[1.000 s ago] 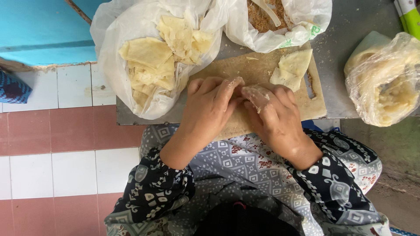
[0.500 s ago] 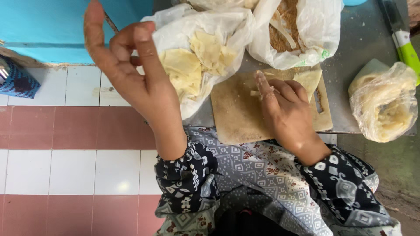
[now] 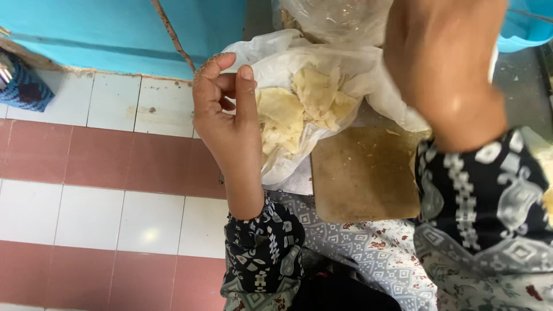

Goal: The person sits with a cutting board on their lap, takes thin dough sheets from a plastic bag, and spoons brown filling from another bag onto each sheet. They fold and pinch the dough around the filling by hand and set the wrapped pieces aside, repeating the process.

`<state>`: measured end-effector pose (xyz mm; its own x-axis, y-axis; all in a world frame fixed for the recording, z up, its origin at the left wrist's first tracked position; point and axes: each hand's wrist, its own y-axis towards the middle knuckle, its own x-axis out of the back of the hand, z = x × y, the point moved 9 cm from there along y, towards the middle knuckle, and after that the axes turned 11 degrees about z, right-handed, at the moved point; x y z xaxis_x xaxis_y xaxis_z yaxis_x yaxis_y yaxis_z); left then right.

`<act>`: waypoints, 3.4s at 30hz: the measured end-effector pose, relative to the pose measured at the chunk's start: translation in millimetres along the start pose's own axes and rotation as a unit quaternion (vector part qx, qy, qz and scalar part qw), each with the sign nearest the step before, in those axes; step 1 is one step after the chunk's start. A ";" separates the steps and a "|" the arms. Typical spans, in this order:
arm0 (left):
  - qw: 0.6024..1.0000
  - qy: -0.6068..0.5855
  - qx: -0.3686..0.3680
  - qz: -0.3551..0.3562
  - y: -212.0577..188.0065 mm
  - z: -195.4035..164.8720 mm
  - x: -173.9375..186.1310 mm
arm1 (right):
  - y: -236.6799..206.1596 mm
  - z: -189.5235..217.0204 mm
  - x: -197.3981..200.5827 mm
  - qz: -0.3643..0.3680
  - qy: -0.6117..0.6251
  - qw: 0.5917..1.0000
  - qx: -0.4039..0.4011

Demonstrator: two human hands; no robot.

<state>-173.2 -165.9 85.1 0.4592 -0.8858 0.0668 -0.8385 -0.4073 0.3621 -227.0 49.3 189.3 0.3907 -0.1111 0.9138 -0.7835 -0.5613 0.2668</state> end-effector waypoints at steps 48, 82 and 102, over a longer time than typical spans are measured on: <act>0.914 -0.214 0.032 0.343 -82.6 5.1 -122.6 | -119.6 -2.4 -82.1 -0.022 0.890 0.420 -0.177; 0.869 0.246 -0.117 0.413 -180.5 -14.3 -174.2 | -413.4 -137.3 -96.9 0.126 0.097 0.941 -0.298; 0.878 0.132 0.025 0.459 -163.7 -5.2 -142.7 | -328.1 -117.8 -48.2 0.037 0.299 0.938 -0.169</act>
<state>-100.0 28.4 21.2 -0.3713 -0.7660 0.5248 -0.8996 0.4367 0.0011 -45.7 335.4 93.8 0.0683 0.3981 0.9148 -0.9459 -0.2657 0.1862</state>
